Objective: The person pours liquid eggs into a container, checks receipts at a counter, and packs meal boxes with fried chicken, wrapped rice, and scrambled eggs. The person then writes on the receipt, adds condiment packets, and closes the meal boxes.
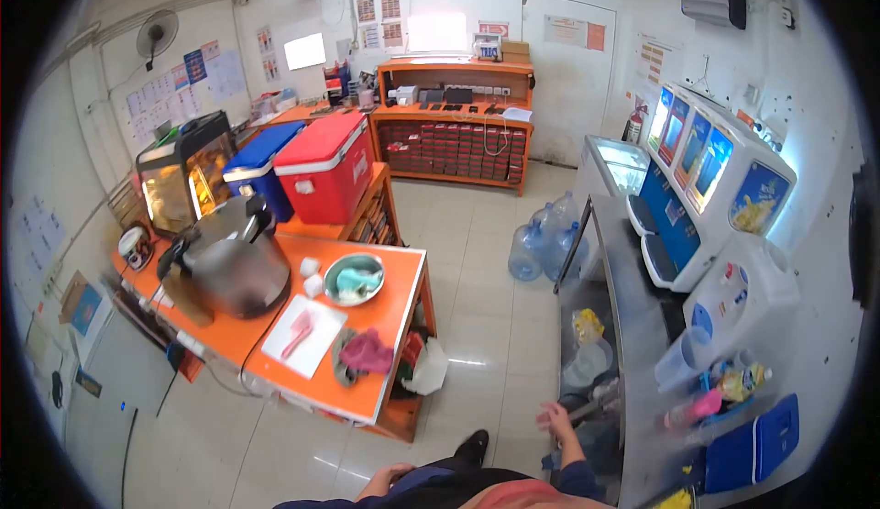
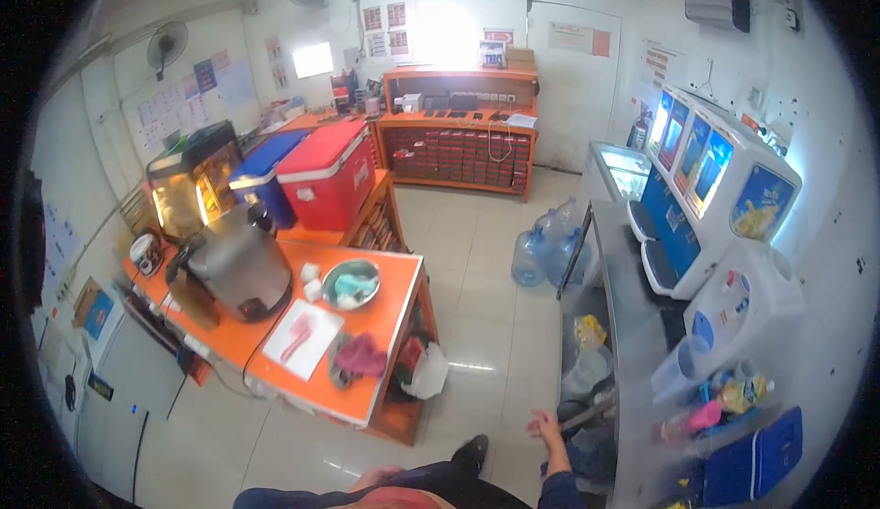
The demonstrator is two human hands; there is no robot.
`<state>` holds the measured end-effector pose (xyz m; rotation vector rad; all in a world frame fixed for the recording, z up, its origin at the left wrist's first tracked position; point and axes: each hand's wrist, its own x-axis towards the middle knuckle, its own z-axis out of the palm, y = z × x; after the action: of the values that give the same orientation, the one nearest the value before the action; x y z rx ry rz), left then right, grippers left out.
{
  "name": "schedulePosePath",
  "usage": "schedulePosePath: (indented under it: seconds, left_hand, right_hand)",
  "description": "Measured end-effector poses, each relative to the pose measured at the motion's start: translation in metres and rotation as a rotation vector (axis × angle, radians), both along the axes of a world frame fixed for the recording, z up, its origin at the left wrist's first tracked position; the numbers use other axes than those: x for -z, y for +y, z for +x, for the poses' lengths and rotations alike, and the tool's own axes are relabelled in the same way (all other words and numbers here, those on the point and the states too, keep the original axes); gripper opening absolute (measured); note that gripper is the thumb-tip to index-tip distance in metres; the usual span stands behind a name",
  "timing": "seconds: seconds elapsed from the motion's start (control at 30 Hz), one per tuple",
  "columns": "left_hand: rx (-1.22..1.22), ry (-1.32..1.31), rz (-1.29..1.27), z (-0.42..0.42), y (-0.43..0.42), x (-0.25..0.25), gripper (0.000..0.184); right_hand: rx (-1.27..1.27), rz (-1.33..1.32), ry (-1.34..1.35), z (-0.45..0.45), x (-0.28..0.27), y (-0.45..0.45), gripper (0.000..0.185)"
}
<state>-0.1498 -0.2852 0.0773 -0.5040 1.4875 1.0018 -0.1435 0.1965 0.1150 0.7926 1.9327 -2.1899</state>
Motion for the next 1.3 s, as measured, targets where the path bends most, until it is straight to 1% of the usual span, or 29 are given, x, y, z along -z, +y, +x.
schedulePosePath:
  seconds: [0.03,0.07,0.1,0.13,0.17,0.2,0.27,0.37,0.43,0.5,0.53,0.6,0.63,0.67,0.7,0.73,0.8,0.87,0.9,0.93,0.97,1.0,1.03,1.1,1.17,1.2,1.23,1.27,1.3]
  left_hand:
    - [0.012,-0.028,-0.063,-0.037,0.022,-0.003,0.073]
    - [0.021,-0.056,-0.114,-0.072,0.047,0.001,0.072]
    - [0.025,-0.065,-0.1,-0.111,0.068,0.006,0.072]
    - [-0.171,0.074,0.081,-0.161,0.083,0.031,0.062]
    - [-0.37,0.213,0.254,-0.212,0.098,0.055,0.054]
    - [-0.407,0.097,0.36,-0.268,0.115,0.073,0.05]
    - [-0.436,0.275,0.281,-0.355,0.17,0.032,0.05]
    - [-0.384,0.388,0.156,-0.476,0.226,-0.005,0.046]
    - [-0.079,0.682,-0.085,-0.536,0.246,-0.015,0.04]
    - [0.054,0.843,-0.198,-0.6,0.24,0.063,0.036]
    - [0.041,0.833,-0.191,-0.608,0.232,0.093,0.036]
    - [-0.055,0.497,0.117,-0.656,0.229,0.107,0.041]
    - [0.027,0.605,0.071,-0.661,0.245,0.078,0.048]
    - [0.263,0.35,-0.033,-0.681,0.235,0.106,0.057]
    - [0.223,0.259,0.198,-0.689,0.24,0.105,0.078]
    - [0.262,0.187,-0.127,-0.692,0.271,-0.057,0.111]
    - [-0.043,0.343,-0.015,-0.716,0.275,-0.031,0.125]
    - [-0.145,0.41,0.046,-0.763,0.266,-0.043,0.122]
    - [-0.175,0.338,0.092,-0.787,0.262,-0.054,0.122]
    - [-0.215,0.224,0.135,-0.81,0.26,-0.078,0.124]
    - [-0.24,0.118,0.16,-0.836,0.257,-0.075,0.123]
    - [-0.261,0.013,0.184,-0.86,0.253,-0.065,0.123]
    - [-0.316,-0.047,0.089,-0.886,0.25,-0.043,0.121]
    - [-0.305,-0.071,0.07,-0.947,0.235,-0.009,0.117]
    - [-0.172,0.004,0.045,-1.023,0.218,0.019,0.112]
    - [-0.046,0.073,0.021,-1.067,0.209,0.033,0.11]
    - [0.121,0.154,-0.012,-1.106,0.201,0.051,0.108]
    - [0.335,0.238,-0.082,-1.146,0.195,0.065,0.106]
    - [0.531,0.267,-0.216,-1.186,0.191,0.077,0.104]
  right_hand:
    - [0.01,0.071,-0.018,0.002,0.016,0.005,0.023]
    - [-0.076,0.341,-0.224,0.007,0.062,0.019,0.022]
    - [-0.162,0.529,-0.307,0.025,0.105,0.031,0.031]
    - [-0.21,0.584,-0.457,0.042,0.1,0.033,0.031]
    - [-0.217,0.556,-0.582,0.046,0.088,0.033,0.031]
    - [-0.21,0.522,-0.669,0.046,0.078,0.036,0.03]
    - [-0.18,0.473,-0.779,0.027,0.062,0.048,0.03]
    - [-0.146,0.435,-0.877,-0.033,0.056,0.076,0.03]
    - [-0.137,0.423,-0.917,-0.088,0.057,0.099,0.03]
    - [-0.142,0.442,-0.926,-0.163,0.054,0.128,0.029]
    - [-0.149,0.46,-0.916,-0.202,0.059,0.147,0.029]
    - [-0.178,0.522,-0.87,-0.297,0.062,0.188,0.029]
    - [-0.197,0.56,-0.842,-0.35,0.064,0.208,0.029]
    - [-0.222,0.612,-0.802,-0.404,0.067,0.231,0.029]
    - [-0.243,0.677,-0.737,-0.468,0.073,0.254,0.029]
    - [-0.259,0.761,-0.652,-0.538,0.086,0.282,0.029]
    - [-0.296,0.944,-0.426,-0.696,0.095,0.317,0.029]
    - [-0.505,1.076,-0.209,-0.853,0.04,0.307,0.03]
    - [-0.397,0.985,-0.071,-0.928,0.048,0.303,0.031]
    - [-0.37,0.79,-0.093,-0.996,0.037,0.293,0.029]
    - [-0.401,0.904,0.078,-1.05,0.022,0.28,0.026]
    - [-0.421,0.686,0.06,-1.101,0.006,0.262,0.027]
    - [-0.427,0.462,0.043,-1.141,-0.003,0.245,0.028]
    - [-0.477,0.359,0.014,-1.185,-0.002,0.218,0.031]
    - [-0.544,0.253,-0.069,-1.221,0.008,0.189,0.036]
    - [-0.576,0.251,-0.141,-1.221,0.043,0.195,0.038]
    - [-0.819,0.367,-0.144,-1.221,0.078,0.2,0.052]
    - [-0.847,0.552,-0.262,-1.207,0.13,0.21,0.059]
    - [-0.699,0.58,-0.224,-1.182,0.083,0.187,0.043]
